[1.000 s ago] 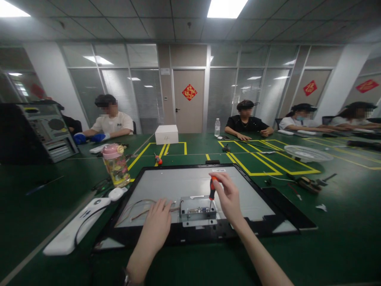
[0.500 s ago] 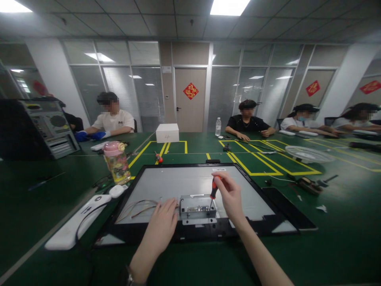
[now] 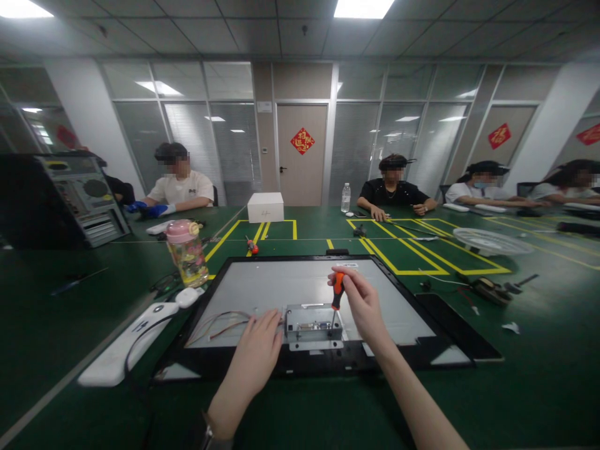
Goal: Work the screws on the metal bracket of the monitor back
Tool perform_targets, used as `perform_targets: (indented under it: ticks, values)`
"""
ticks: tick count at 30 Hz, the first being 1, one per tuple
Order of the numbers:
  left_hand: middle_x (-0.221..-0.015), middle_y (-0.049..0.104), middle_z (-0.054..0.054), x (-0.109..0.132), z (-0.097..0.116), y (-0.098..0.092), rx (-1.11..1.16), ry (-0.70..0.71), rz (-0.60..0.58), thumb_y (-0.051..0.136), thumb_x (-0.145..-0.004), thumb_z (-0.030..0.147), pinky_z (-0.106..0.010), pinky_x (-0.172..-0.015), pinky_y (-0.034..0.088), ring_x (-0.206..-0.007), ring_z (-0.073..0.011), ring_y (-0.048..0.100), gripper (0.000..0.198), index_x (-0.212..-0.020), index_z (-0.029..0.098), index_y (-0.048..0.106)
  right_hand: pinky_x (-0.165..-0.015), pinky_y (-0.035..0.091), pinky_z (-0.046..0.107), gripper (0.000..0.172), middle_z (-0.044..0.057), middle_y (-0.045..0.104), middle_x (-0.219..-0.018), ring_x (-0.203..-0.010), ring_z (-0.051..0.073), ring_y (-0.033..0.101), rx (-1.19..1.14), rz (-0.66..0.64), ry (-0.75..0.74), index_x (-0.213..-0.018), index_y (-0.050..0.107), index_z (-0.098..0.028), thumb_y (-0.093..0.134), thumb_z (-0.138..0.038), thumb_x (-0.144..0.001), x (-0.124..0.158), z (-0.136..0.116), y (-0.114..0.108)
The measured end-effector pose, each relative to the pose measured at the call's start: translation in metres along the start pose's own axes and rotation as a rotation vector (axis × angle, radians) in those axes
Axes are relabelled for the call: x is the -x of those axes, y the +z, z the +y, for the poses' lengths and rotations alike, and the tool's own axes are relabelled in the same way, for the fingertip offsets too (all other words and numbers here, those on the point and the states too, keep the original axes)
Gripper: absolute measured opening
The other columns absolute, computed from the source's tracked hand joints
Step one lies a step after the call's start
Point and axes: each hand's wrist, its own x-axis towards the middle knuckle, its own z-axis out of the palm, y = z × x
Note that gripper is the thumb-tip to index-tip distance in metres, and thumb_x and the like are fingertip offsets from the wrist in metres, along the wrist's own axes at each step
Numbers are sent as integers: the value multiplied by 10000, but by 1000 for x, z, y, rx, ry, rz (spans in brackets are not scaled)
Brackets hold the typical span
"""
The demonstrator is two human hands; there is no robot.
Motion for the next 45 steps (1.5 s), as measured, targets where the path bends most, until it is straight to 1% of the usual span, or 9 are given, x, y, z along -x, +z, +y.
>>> perform_targets:
  ticks: [2,7,15,21,24,33,36,41,45]
  values:
    - [-1481,518,-120,0,1,-2,-8,-5,-11,346,-994,235,-531,-1181,288,-1389,-256,460,453,-1399,163,536,-794,554,367,240,40,688,-844,-824,204,664,-31,-16,-2,-1001,739,-243,593,-418,-925,0,2,0]
    - [-1481,519,-123,0,3,-5,-17,-11,-24,344,-991,228,-523,-1183,294,-1389,-254,459,458,-1401,146,530,-618,539,296,191,25,647,-825,-726,178,622,-58,-15,35,-894,733,-245,704,-427,-844,1,5,0]
    - [-1473,527,-125,0,1,-4,17,-8,-16,347,-990,238,-537,-1184,285,-1387,-264,461,457,-1399,155,533,-703,568,356,296,73,716,-883,-790,216,678,-122,-47,60,-1012,711,-220,579,-470,-923,-1,8,-1]
    - [-1433,575,-100,-16,-10,-42,99,30,-204,469,-930,258,-416,-1121,400,-1318,-254,544,425,-1328,196,605,-622,562,312,246,54,694,-873,-741,196,652,-29,37,33,-930,743,-227,670,-452,-864,0,8,-1]
    - [-1415,590,-117,-31,-16,-50,70,46,-113,428,-934,218,-385,-1134,379,-1311,-237,549,436,-1330,162,602,-576,548,292,234,36,683,-815,-685,179,635,-18,63,31,-936,760,-238,697,-443,-842,-1,6,-2]
    - [-1492,511,-111,-41,-28,3,53,177,-10,361,-981,197,-443,-1181,312,-1390,-214,455,437,-1371,174,556,-815,578,404,316,57,744,-858,-832,225,715,24,-12,-32,-1089,739,-229,570,-445,-930,-2,0,-1]
    - [-1494,505,-127,-40,-27,5,28,186,-8,371,-985,176,-468,-1179,313,-1389,-234,457,433,-1378,162,551,-796,575,392,300,59,733,-882,-841,225,705,63,-27,-42,-1091,736,-233,586,-431,-922,0,-1,1]
    - [-1471,533,-113,-37,-27,3,26,154,14,419,-999,205,-465,-1135,388,-1333,-264,520,396,-1356,212,589,-718,557,342,163,52,648,-911,-820,212,648,120,101,-125,-906,751,-246,745,-373,-805,1,-2,3]
    - [-1462,543,-110,-36,-28,3,8,153,19,429,-1011,224,-458,-1128,397,-1328,-261,526,380,-1354,225,592,-713,542,336,189,50,648,-885,-793,202,640,102,85,-101,-941,743,-244,657,-402,-882,0,-1,1]
